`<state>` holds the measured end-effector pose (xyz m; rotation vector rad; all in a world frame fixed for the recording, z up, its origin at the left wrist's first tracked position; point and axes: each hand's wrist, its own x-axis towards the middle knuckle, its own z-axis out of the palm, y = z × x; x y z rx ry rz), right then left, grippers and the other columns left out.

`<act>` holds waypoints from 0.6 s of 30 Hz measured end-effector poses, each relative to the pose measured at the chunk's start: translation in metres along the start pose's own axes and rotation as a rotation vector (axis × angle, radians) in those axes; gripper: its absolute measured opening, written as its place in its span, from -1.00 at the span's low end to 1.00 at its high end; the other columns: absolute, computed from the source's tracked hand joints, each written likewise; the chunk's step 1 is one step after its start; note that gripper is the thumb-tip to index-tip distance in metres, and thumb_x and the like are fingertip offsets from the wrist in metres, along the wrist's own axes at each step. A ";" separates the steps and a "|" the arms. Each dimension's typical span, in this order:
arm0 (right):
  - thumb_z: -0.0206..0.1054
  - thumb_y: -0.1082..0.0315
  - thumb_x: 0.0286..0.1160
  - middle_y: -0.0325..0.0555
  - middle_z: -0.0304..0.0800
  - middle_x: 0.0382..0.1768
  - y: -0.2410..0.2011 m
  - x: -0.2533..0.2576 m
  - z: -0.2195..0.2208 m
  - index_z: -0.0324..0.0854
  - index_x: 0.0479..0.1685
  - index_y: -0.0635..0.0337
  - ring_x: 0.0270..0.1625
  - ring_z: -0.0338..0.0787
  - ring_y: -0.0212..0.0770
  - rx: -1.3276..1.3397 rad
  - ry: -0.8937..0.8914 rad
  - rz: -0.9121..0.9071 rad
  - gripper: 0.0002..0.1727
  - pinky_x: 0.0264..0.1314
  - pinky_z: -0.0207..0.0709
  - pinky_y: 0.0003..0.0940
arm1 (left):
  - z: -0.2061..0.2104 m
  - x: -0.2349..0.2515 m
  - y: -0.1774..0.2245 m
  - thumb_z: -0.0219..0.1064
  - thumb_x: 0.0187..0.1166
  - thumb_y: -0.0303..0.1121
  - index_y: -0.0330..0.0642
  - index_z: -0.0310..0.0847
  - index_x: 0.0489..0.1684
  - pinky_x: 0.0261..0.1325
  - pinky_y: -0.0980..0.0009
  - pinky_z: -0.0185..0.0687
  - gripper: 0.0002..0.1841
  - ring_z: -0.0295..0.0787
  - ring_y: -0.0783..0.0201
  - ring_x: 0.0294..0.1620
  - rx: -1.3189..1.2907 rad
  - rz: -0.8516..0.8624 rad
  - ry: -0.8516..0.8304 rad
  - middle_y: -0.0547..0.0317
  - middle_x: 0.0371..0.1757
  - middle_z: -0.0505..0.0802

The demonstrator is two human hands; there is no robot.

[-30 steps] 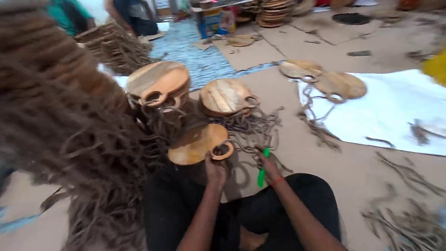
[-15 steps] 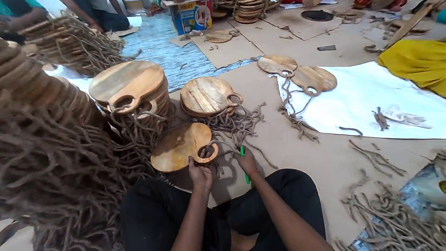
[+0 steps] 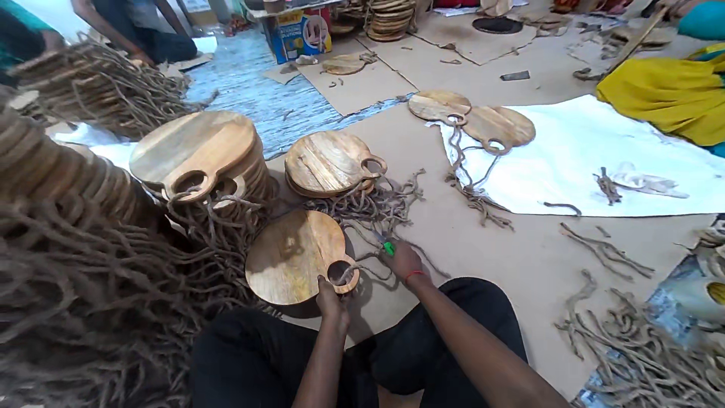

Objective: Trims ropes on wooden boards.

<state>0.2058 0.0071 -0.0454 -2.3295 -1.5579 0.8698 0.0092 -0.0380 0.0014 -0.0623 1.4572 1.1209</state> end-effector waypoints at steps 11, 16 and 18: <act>0.37 0.23 0.63 -0.13 0.71 -0.24 0.057 -0.022 -0.085 0.55 0.20 0.30 -0.54 0.45 -0.40 1.112 0.708 0.257 -0.64 -0.48 0.39 -0.39 | -0.002 0.004 -0.011 -0.18 0.93 -0.02 -0.38 0.27 0.63 0.45 0.02 0.48 -0.40 0.52 -0.11 0.47 0.008 0.014 -0.115 -0.33 0.57 0.50; 0.00 0.48 0.80 -0.04 0.52 -0.15 -0.060 -0.137 -0.128 0.34 0.31 0.60 -0.32 0.53 -0.55 0.938 0.287 -0.079 -0.68 -0.21 0.44 -0.69 | 0.000 -0.003 -0.036 0.09 0.85 -0.30 -0.59 0.43 0.46 0.40 0.04 0.59 -0.54 0.70 -0.12 0.29 0.657 0.154 -0.247 -0.43 0.33 0.70; -0.08 0.69 0.70 0.38 0.65 0.28 -0.272 -0.305 -0.215 0.42 0.32 0.81 0.03 0.55 -0.35 0.680 -0.223 0.160 -0.63 0.17 0.34 -0.68 | -0.004 0.000 -0.027 0.31 0.72 -0.19 -0.63 0.52 0.30 0.34 -0.07 0.65 -0.47 0.76 -0.21 0.21 0.822 0.233 -0.231 -0.48 0.21 0.75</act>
